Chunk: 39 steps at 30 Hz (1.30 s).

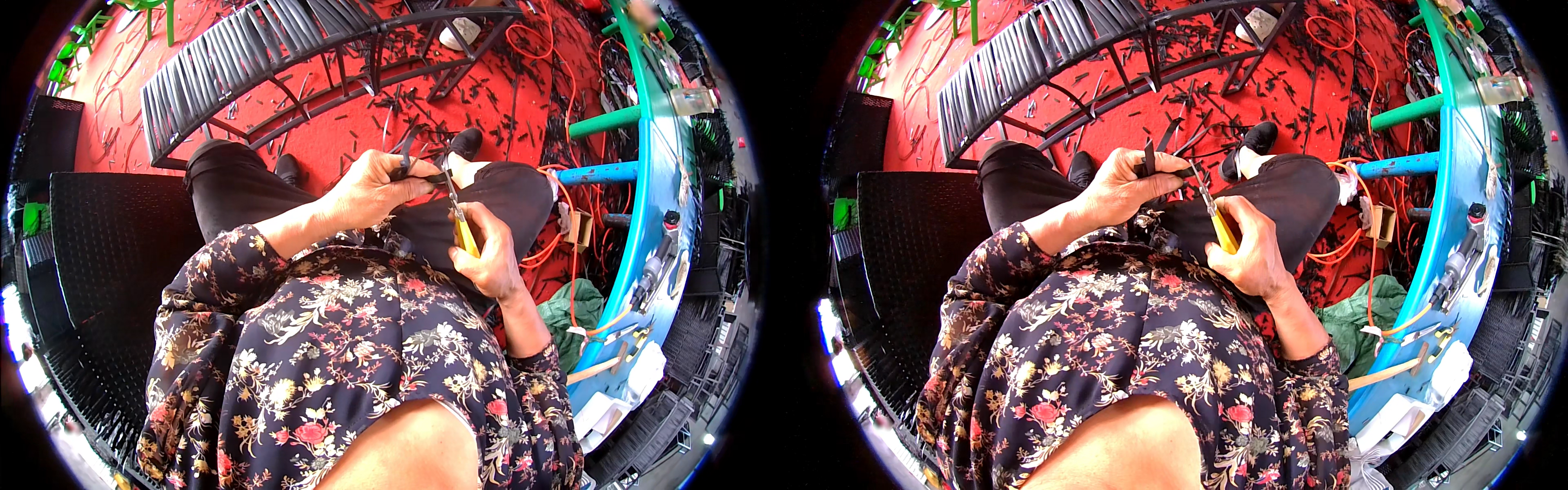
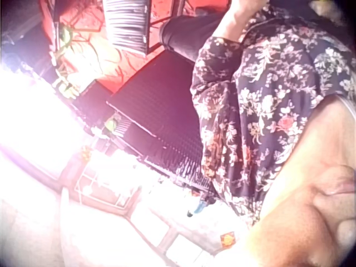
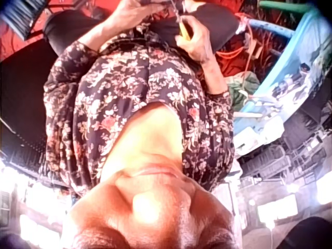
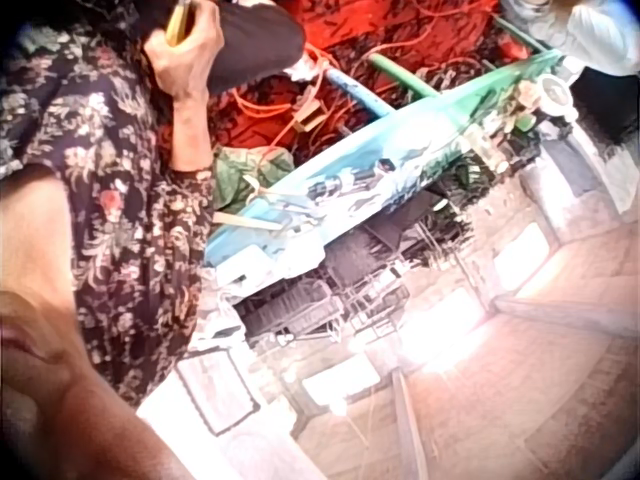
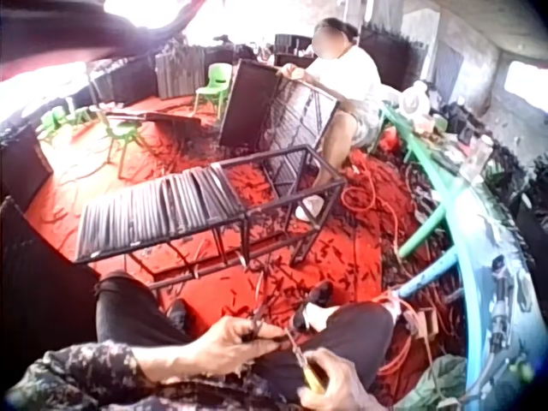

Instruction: The person sits on a red floor and uses a knife and pliers to cut and trim black plastic strips. They then weave these strips into the frame of a black chair, securing them in place.

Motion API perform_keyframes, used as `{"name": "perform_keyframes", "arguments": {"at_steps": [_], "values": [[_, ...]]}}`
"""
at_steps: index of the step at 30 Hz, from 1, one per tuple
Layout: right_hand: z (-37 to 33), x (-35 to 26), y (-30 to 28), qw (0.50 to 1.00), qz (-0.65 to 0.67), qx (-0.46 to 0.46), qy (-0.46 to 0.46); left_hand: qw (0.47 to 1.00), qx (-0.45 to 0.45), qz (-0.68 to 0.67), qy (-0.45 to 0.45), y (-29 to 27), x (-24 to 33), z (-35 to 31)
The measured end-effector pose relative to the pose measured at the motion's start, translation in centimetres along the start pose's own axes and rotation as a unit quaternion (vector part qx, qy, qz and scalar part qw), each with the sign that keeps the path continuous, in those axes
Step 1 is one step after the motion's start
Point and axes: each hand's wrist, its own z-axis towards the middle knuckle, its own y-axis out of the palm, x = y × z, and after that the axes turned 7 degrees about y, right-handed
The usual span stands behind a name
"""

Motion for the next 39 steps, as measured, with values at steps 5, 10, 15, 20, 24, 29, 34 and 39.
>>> {"name": "perform_keyframes", "arguments": {"at_steps": [5,10,15,20,24,29,34,39], "values": [[-0.1,0.0,-0.1,0.998,-0.048,-0.001,-0.041,0.999,-0.010,-0.007,0.034,0.1,-0.2,0.0],[-0.1,-0.4,0.0,0.994,-0.087,0.023,-0.066,0.999,-0.005,-0.027,0.043,0.3,-0.3,0.0],[0.1,-0.5,0.0,0.988,-0.106,0.047,-0.106,0.999,0.009,-0.025,0.035,0.5,-0.7,0.0],[0.2,-0.6,0.1,0.967,-0.175,0.093,-0.158,0.995,0.003,-0.059,0.075,0.6,-1.2,0.0],[0.1,-0.6,0.3,0.960,-0.189,0.117,-0.172,0.989,-0.015,-0.021,0.146,0.7,-1.4,-0.1],[-0.2,-0.5,0.1,0.969,-0.150,0.103,-0.167,0.983,-0.017,-0.011,0.184,0.8,-1.3,0.1],[-0.6,0.4,0.2,0.991,-0.064,0.069,-0.093,0.984,-0.030,0.023,0.173,0.8,-0.9,0.3],[-0.3,1.8,0.0,0.952,0.296,0.059,0.045,1.000,-0.009,-0.001,0.021,0.6,-0.3,0.5]]}}
